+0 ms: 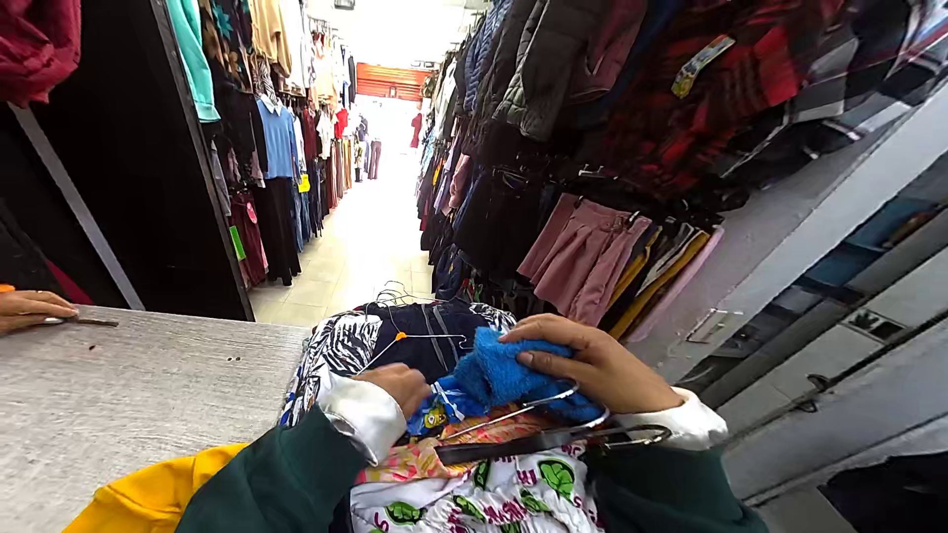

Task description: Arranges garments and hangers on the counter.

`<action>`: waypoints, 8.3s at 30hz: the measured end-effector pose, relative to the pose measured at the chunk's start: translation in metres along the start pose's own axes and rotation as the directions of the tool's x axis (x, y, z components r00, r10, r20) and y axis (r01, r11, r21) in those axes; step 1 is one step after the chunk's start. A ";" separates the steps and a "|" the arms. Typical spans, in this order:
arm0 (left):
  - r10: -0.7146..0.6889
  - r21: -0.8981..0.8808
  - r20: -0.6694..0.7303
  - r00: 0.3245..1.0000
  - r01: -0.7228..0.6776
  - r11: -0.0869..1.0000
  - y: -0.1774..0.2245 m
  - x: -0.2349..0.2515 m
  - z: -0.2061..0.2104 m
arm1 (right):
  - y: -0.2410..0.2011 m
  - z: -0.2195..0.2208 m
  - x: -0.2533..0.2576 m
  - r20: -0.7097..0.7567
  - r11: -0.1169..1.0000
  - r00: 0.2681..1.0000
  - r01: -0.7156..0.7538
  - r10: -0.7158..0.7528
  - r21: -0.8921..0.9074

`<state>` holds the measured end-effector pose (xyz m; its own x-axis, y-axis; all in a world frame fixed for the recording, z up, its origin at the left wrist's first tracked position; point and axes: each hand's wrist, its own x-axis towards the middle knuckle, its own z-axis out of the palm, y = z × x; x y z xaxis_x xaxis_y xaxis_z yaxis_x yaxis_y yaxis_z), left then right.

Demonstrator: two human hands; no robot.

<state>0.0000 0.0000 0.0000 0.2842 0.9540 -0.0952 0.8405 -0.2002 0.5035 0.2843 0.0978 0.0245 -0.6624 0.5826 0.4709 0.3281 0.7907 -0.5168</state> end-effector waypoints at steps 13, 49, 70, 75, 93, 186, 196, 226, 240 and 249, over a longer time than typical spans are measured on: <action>-0.124 -0.285 -0.151 0.981 0.077 0.955 -0.007 -0.004 -0.010 | 0.014 0.007 -0.001 -0.095 0.998 0.995 0.018 -0.023 -0.053; -0.117 -0.225 0.079 0.990 0.132 0.965 0.025 -0.022 -0.015 | -0.068 0.012 0.100 0.532 0.880 0.818 0.400 -0.217 -0.257; -0.018 -0.263 -0.068 0.998 -0.001 0.965 -0.004 0.001 0.014 | -0.045 0.007 0.081 0.287 0.985 0.951 -0.148 0.116 0.092; 0.002 -0.312 -0.111 0.994 -0.037 0.949 -0.003 -0.009 0.007 | -0.007 -0.035 0.033 -0.486 0.880 0.735 -0.368 0.473 0.300; 0.223 0.065 0.112 0.968 -0.231 0.971 0.025 -0.022 0.038 | -0.025 0.032 0.042 -0.142 0.834 0.855 -0.428 0.499 0.348; 0.511 0.472 -0.689 0.514 -0.216 0.855 0.031 0.017 0.033 | 0.005 0.018 -0.005 -0.496 0.950 0.868 -0.174 0.024 -0.258; 0.307 0.291 -0.686 0.660 -0.138 0.947 0.037 0.009 0.026 | 0.002 0.022 -0.002 -0.480 0.909 0.843 0.024 -0.242 -0.415; 0.564 0.530 -0.707 0.427 -0.209 0.822 0.042 0.020 0.049 | -0.029 0.006 -0.014 -0.706 0.985 0.705 0.163 -0.075 0.058; 0.564 0.546 -0.711 0.421 -0.176 0.819 0.039 0.020 0.047 | -0.026 0.015 -0.011 -0.702 0.991 0.702 0.115 -0.125 -0.061; 0.558 0.535 -0.698 0.449 -0.191 0.823 0.043 0.019 0.050 | -0.005 0.009 -0.016 -0.670 0.984 0.726 0.046 -0.152 -0.172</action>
<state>0.0649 -0.0020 -0.0233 0.2742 0.4721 0.8378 0.8843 -0.4662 -0.0267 0.2872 0.0828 0.0127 -0.0795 0.4293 0.8997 0.4080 0.8375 -0.3636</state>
